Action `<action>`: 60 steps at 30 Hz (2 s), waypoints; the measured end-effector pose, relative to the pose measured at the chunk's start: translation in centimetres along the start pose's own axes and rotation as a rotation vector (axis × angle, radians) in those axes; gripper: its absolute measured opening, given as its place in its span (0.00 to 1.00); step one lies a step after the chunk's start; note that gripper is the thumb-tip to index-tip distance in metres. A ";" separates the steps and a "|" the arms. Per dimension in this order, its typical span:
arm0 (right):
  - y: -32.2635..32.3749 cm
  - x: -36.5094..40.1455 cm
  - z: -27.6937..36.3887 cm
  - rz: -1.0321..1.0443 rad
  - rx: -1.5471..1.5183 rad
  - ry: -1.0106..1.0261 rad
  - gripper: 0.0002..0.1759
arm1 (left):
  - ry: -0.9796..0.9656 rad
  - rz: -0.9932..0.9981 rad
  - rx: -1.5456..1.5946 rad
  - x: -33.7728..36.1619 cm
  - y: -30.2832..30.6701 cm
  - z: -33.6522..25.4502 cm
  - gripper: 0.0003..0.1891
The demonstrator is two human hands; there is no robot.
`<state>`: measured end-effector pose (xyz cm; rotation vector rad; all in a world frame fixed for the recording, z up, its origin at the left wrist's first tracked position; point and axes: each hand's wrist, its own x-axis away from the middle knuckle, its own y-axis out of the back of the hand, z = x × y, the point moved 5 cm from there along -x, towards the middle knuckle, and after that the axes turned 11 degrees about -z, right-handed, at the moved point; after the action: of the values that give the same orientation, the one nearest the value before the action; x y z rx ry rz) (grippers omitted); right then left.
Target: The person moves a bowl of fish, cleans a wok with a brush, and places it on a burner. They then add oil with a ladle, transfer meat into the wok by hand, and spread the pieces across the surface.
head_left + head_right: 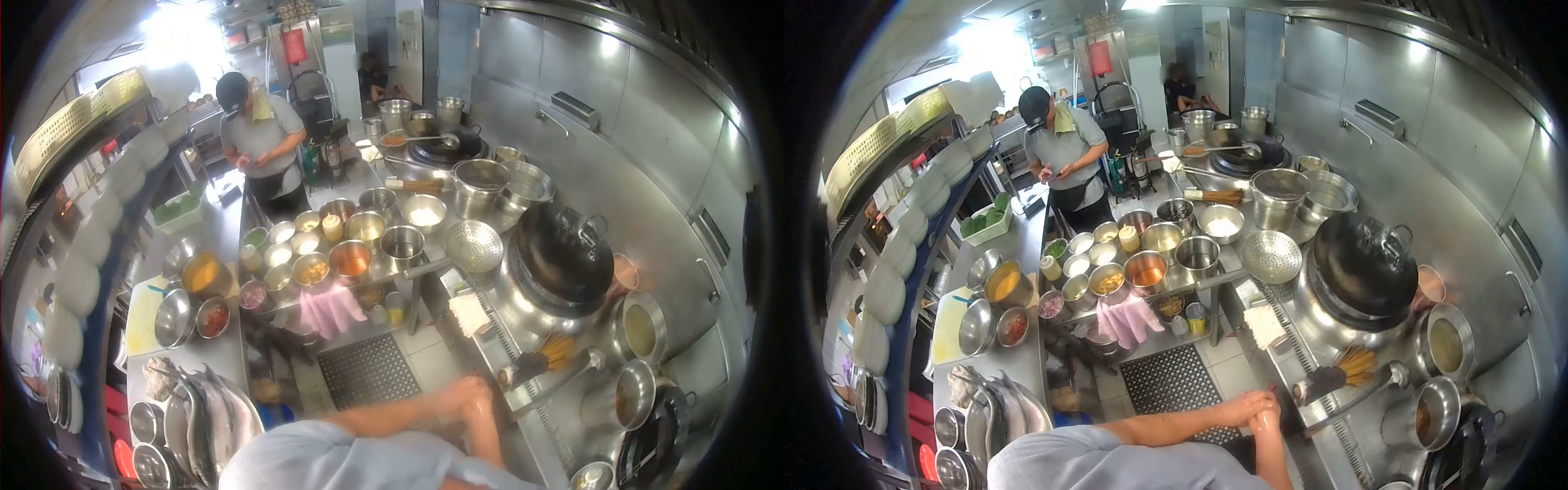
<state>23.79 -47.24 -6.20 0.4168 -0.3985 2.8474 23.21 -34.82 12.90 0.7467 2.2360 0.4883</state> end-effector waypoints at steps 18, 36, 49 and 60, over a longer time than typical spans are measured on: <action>-20.9 6.5 10.6 0.694 0.898 0.546 0.11 | 0.910 -0.176 -0.302 11.1 11.0 5.3 0.24; -3.3 0.9 13.9 0.606 1.302 0.283 0.24 | 1.756 -0.157 -0.495 47.3 -2.2 -5.1 0.23; -4.6 1.0 14.0 0.831 1.259 0.323 0.25 | 1.834 -0.740 -0.264 39.5 7.9 -0.7 0.17; 6.8 -4.2 -4.8 0.232 1.461 -0.179 0.18 | 1.131 0.602 -0.895 43.6 3.7 0.4 0.19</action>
<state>24.65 -52.92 -13.52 0.8467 1.7809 2.7520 -0.20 -4.19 -7.71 0.6810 2.1947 2.4859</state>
